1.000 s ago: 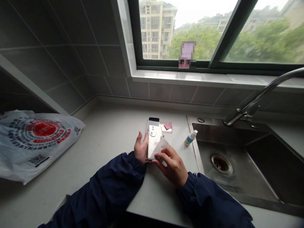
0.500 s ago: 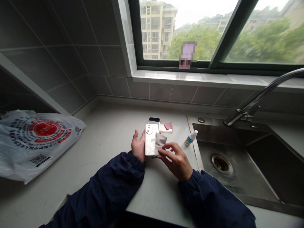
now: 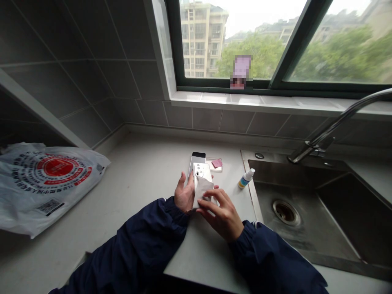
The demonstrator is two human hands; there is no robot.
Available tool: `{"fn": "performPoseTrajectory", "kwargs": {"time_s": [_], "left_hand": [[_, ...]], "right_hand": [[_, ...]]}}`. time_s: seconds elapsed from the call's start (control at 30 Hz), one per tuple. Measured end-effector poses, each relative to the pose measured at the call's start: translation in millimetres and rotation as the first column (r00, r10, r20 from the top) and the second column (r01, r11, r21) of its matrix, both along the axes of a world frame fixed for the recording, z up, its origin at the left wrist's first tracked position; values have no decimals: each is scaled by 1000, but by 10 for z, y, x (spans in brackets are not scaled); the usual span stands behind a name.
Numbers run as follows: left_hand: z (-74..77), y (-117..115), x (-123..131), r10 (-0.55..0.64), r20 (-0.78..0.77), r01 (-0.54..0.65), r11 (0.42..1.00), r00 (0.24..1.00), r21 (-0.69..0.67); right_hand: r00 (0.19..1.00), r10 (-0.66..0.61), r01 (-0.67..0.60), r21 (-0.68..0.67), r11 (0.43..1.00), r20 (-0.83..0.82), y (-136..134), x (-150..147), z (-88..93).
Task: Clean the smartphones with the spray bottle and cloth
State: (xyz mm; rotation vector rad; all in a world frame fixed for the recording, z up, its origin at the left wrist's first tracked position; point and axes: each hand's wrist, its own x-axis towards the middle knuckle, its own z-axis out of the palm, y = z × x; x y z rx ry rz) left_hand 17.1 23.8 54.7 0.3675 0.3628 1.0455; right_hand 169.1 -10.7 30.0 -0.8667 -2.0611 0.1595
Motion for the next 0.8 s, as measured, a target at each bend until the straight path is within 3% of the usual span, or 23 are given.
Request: {"fn": "performPoseTrajectory", "kwargs": {"time_s": [0.27,0.53,0.8], "left_hand": [[-39,-8,5,-36,20,36,999,999,0],[-70,-41,-21,-75,-1,75,996,997,-56],[-149,-50,19,-85,39,84,996,996,27]], "right_hand": [[998,2,-2,7,1000,65,-27,-30,21],[983,-75,78,-8,997,167,5,5,58],[969,-176,179,-5,984,177,23,21,55]]}}
